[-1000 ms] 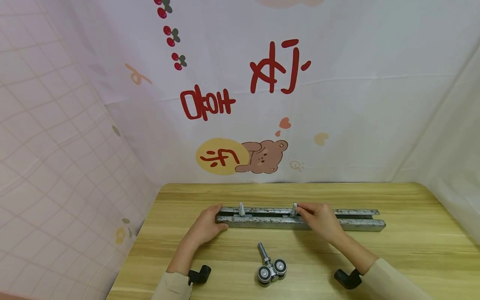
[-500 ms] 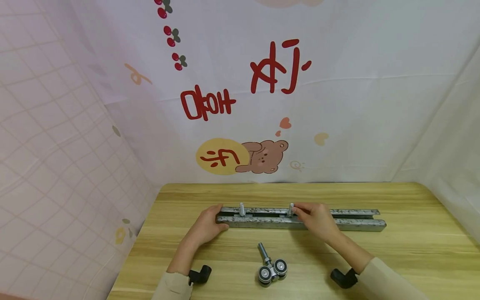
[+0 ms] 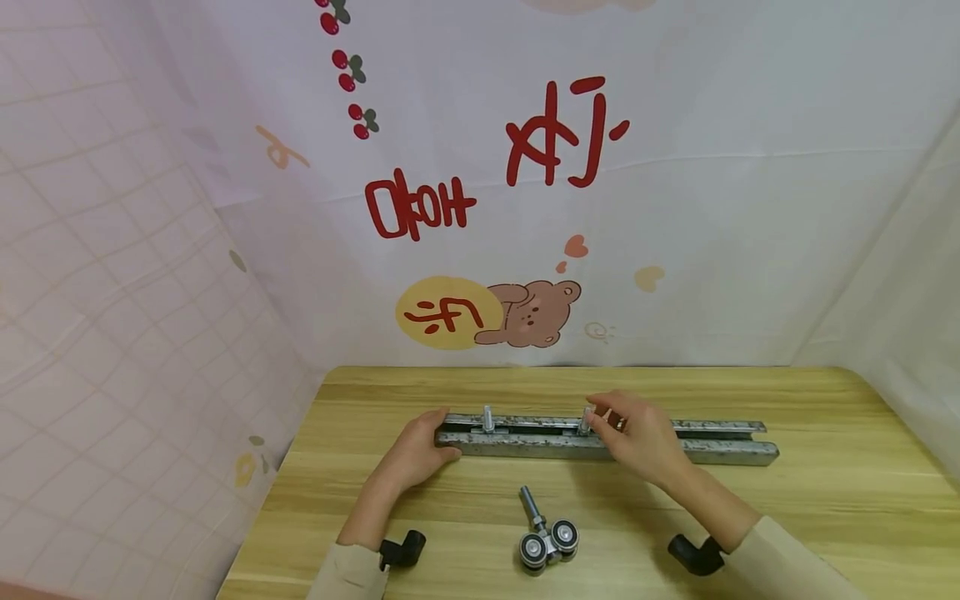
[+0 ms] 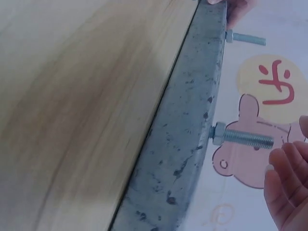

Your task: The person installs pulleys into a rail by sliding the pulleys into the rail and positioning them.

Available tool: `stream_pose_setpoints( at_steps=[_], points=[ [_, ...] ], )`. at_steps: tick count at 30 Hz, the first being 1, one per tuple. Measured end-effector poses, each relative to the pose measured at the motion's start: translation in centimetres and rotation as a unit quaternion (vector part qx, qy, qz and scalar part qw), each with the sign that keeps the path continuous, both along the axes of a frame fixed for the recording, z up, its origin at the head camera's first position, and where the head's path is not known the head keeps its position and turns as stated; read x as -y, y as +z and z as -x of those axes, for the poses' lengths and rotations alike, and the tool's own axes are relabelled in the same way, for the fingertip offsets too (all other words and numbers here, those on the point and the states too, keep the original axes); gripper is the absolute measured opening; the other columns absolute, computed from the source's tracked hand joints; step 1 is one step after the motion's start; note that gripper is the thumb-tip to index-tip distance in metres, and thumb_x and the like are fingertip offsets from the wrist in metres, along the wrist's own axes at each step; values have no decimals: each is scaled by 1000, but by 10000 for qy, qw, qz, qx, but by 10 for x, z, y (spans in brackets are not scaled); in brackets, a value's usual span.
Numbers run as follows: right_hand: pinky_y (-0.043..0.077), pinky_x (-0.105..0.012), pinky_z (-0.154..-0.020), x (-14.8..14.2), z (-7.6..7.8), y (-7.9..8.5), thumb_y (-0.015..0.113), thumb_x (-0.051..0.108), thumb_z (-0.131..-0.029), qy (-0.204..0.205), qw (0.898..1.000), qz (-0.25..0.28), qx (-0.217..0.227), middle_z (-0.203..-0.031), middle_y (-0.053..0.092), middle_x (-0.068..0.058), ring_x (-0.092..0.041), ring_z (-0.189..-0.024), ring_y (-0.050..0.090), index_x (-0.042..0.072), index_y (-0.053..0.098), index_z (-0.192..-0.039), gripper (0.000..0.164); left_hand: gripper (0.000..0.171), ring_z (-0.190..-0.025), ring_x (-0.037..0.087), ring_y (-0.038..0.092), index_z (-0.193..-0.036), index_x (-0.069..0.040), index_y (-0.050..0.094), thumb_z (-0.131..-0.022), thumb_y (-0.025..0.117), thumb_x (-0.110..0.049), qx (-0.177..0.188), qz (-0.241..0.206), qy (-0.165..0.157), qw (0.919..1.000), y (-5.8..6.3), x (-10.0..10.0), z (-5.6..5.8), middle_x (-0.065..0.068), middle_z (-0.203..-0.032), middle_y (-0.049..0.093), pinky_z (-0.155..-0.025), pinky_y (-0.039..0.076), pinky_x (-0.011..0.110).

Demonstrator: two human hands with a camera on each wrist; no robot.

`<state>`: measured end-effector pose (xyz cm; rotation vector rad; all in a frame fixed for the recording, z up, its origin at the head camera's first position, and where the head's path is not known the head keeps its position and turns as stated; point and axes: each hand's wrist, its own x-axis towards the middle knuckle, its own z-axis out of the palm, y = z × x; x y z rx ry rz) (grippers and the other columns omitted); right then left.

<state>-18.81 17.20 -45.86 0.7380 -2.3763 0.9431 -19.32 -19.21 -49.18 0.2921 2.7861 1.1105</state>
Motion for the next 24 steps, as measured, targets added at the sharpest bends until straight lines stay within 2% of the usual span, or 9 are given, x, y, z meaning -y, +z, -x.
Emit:
stream_pose_setpoints(
  at_steps=[5,10,17,24],
  points=[
    [43,-15,-50,7,-1,2,87,6,-81,464,9968,-131,-636,-85,68,7,2,-62,53,6,80,-109,29,78,-146,43,43,-156,7,42,-93,82,-15,-35,-10,-22,10000,0,0,1,25,-157,46,-115,41,57],
    [43,-15,-53,17,-6,2,86,12,-83,693,9935,-374,-819,-95,71,3,-4,-65,57,6,79,-111,30,78,-146,43,42,-157,7,41,-93,82,-14,-56,-58,-26,10000,2,0,0,26,-157,46,-116,41,57],
    [41,-16,-51,35,-15,2,86,20,-85,827,9907,-762,-763,-93,70,3,2,-59,49,7,77,-115,35,79,-147,43,41,-157,6,40,-93,82,-14,-32,-87,8,10000,3,0,0,25,-157,46,-116,41,57],
    [43,-15,-53,48,-23,-5,84,21,-88,1251,9853,-1158,-94,-99,75,-1,-1,-66,60,4,74,-124,41,79,-147,43,41,-157,7,41,-93,82,-13,-56,-93,-13,9999,3,-1,0,26,-157,46,-116,40,57]
  ],
)
